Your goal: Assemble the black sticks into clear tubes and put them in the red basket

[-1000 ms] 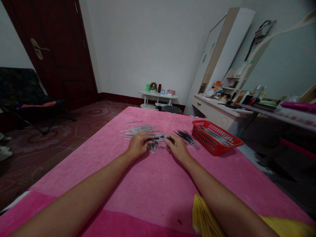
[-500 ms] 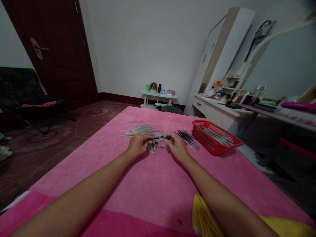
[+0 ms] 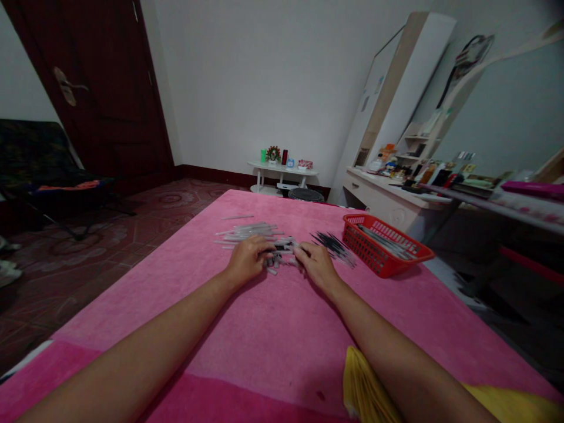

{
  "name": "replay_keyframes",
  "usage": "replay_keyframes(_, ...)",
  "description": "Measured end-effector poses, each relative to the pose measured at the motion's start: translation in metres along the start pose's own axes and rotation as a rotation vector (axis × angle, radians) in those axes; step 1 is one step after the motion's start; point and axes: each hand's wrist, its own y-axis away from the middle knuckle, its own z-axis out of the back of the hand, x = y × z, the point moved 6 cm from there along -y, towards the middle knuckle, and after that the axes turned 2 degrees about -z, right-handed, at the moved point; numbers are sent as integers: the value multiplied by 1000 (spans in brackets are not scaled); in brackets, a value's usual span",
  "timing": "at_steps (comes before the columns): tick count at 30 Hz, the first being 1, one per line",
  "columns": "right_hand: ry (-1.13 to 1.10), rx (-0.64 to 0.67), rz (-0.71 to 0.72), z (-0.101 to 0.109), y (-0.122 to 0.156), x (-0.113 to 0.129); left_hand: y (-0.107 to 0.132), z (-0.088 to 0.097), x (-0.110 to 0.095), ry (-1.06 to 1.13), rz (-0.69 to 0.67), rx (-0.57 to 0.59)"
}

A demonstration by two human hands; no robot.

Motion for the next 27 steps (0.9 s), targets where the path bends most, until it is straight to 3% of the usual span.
replay_keyframes(7, -329, 82, -203, -13, 1, -11, 1, 4, -6, -55, -36, -1)
replay_keyframes(11, -427, 96, -228, -15, -1, -13, 1, 10, -5, -44, -22, -43)
replay_keyframes(13, -413, 56, -210, -10, -3, -14, 1, 14, 0, -14, 32, -116)
replay_keyframes(16, -300, -33, -164, 4, -8, -19, 3, 21, 15, 161, 195, -291)
replay_keyframes(21, 67, -165, -142, 30, -15, -38, 7, 16, 40, 735, 491, -507)
replay_keyframes(24, 250, -128, -129, 37, -18, -48, 9, 8, 46, 1000, 601, -558)
replay_keyframes(27, 351, -74, -166, 39, -17, -52, 11, 2, 48, 1112, 659, -554)
